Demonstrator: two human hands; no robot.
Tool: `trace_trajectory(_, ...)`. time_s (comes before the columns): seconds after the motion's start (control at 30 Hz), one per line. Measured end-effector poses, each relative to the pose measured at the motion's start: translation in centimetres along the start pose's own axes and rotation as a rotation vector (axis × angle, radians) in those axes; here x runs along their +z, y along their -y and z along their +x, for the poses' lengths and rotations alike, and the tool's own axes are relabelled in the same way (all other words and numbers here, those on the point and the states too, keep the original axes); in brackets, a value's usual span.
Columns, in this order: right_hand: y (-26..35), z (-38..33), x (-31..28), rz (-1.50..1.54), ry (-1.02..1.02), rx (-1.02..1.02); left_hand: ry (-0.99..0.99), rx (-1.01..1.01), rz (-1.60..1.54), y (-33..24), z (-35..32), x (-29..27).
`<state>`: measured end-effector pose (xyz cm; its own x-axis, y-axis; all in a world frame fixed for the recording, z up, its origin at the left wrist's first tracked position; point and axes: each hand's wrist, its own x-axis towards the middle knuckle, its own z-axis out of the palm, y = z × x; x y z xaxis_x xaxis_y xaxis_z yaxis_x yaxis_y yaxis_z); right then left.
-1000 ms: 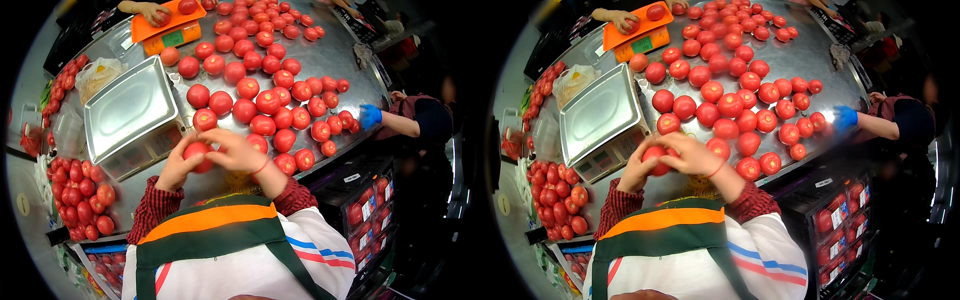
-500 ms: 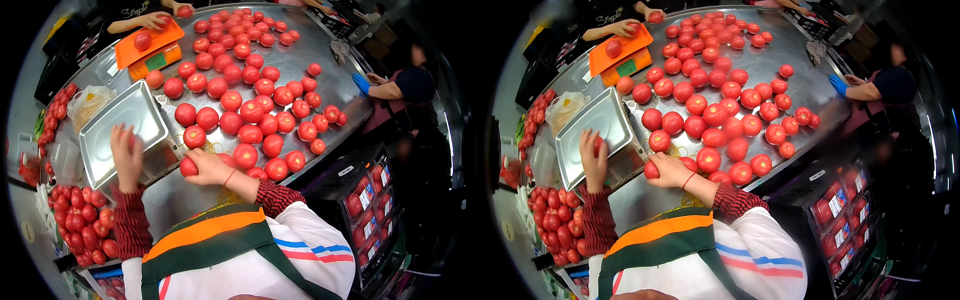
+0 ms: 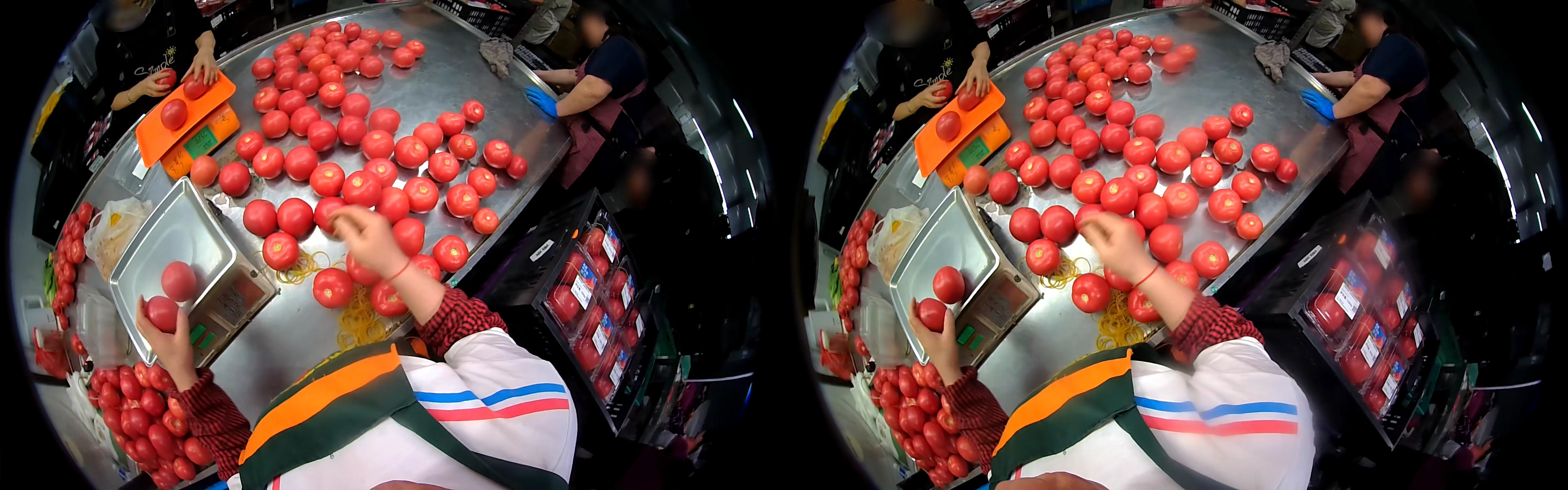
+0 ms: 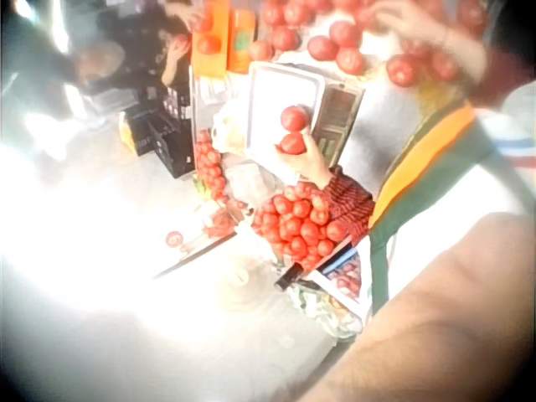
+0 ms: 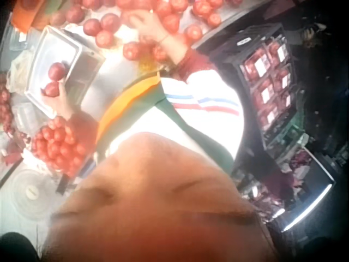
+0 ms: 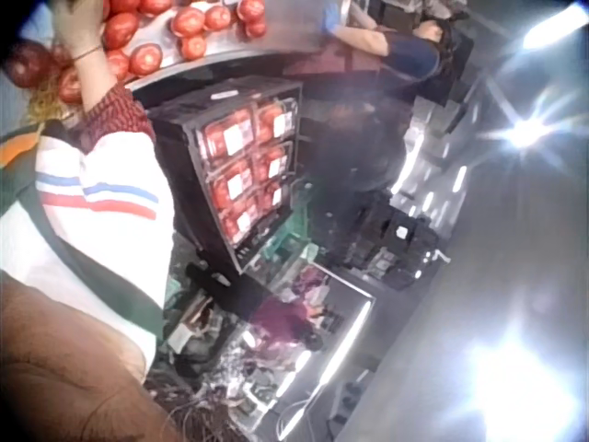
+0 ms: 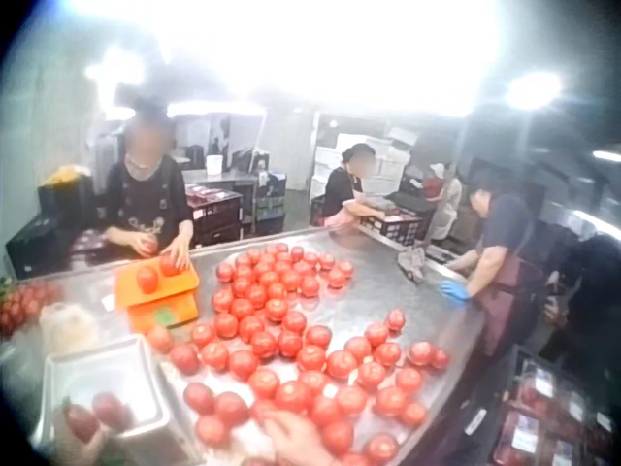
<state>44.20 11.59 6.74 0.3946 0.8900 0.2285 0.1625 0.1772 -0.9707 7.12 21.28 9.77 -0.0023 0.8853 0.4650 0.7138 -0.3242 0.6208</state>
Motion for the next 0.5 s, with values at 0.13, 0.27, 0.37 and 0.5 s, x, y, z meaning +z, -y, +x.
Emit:
trace_trajectory(0.13,-2.8,4.9,-6.0,-0.425,-0.395,-0.292,0.16,0.141,0.337,5.1,1.8,0.7)
trace_trajectory(0.27,-6.2,8.8,-11.8,-0.869,-0.32,0.205,0.082,0.139,0.33,5.8,2.4,2.1)
trace_trajectory(0.37,-5.8,11.4,-11.6,-0.988,0.039,0.558,0.092,0.119,0.329,5.8,2.2,2.5)
trace_trajectory(0.5,-9.1,13.3,-10.0,-1.093,0.097,0.536,0.11,0.043,0.314,3.8,2.3,2.3)
